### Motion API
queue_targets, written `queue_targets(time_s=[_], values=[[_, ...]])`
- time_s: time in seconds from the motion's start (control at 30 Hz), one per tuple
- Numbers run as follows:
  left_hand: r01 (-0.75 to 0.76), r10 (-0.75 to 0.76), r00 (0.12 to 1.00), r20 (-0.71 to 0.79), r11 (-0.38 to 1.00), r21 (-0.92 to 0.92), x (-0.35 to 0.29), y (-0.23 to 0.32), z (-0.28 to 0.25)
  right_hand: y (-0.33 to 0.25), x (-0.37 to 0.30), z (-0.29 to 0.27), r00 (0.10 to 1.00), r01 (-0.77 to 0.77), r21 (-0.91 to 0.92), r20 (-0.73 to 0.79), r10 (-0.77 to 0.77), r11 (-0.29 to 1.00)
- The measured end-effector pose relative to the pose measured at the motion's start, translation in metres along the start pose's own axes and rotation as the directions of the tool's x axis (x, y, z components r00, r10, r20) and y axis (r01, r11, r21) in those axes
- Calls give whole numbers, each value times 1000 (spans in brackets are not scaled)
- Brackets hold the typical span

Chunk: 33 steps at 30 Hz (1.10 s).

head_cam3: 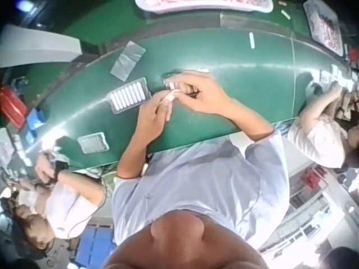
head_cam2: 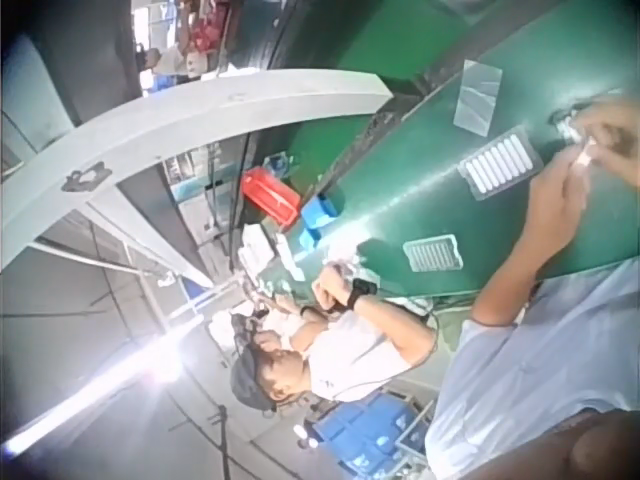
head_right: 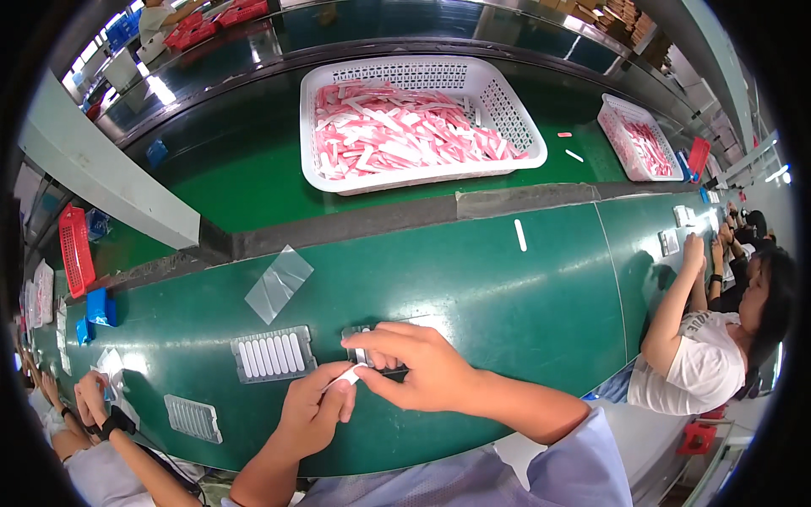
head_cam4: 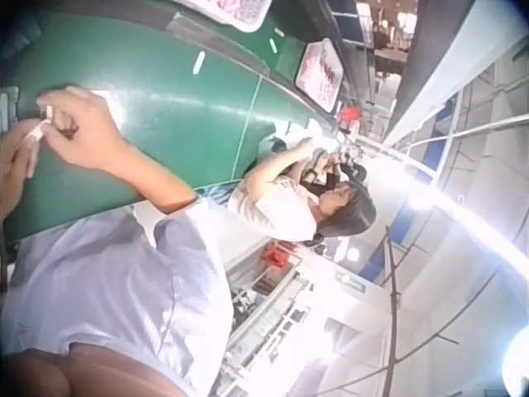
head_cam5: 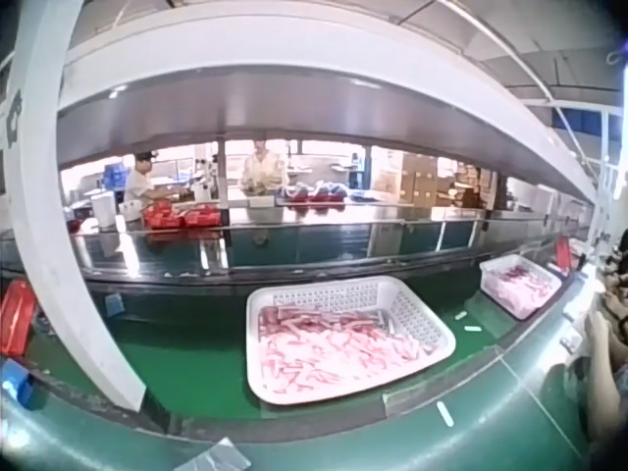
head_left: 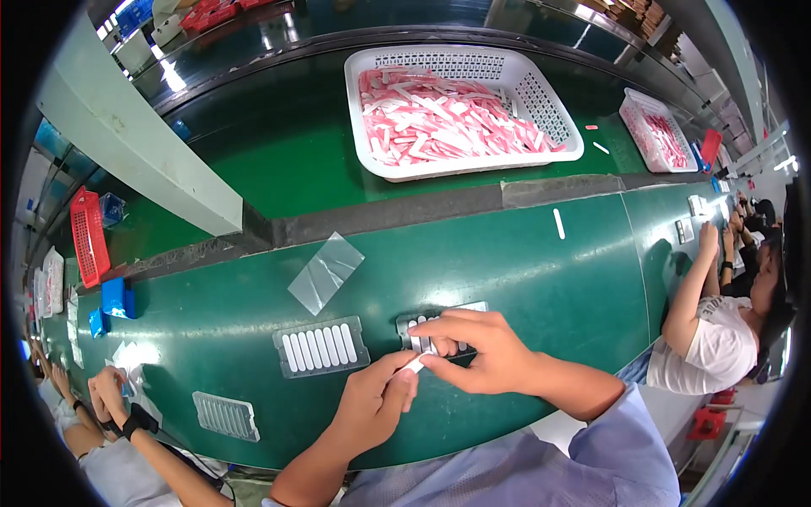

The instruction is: The person places strips one by one into the slots of plastic packaging trays by hand, presses them into position, and gathers additional strips from a basket.

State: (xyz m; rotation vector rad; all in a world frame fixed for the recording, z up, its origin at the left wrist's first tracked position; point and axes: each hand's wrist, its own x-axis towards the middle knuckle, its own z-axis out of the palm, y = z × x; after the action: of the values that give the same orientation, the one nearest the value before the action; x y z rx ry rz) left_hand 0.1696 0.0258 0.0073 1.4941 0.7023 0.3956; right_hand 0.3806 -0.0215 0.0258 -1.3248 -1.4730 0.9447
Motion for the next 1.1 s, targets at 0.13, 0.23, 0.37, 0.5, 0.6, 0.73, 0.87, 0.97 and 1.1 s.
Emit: queue_targets(time_s=[0.13,0.23,0.37,0.5,0.6,0.73,0.87,0.97,1.1], values=[[39,-26,999,42,946,-322,-3,-7,4,1,-2,4,981,183,-27,67,-181,983],[171,-28,970,241,782,-599,-2,-16,-6,0,-2,5,959,256,67,110,-262,964],[399,-19,881,472,567,-721,1,-12,-14,-2,8,-3,961,157,125,211,-181,980],[430,-51,872,487,554,-712,1,-12,-10,3,9,0,964,-3,200,263,-51,980],[478,-169,865,473,567,-671,0,-3,-7,0,8,-4,965,-73,162,262,28,984],[385,-225,909,351,779,-495,3,4,-11,-6,6,-9,981,-99,49,175,89,994],[404,-225,904,365,729,-552,4,-4,-15,4,0,7,952,259,-223,-107,-287,940],[332,-137,931,338,698,-634,3,-14,-13,5,-4,8,940,302,-244,-83,-330,922],[297,-76,942,326,638,-711,0,-24,-12,0,-4,1,952,301,-94,-23,-304,949]])
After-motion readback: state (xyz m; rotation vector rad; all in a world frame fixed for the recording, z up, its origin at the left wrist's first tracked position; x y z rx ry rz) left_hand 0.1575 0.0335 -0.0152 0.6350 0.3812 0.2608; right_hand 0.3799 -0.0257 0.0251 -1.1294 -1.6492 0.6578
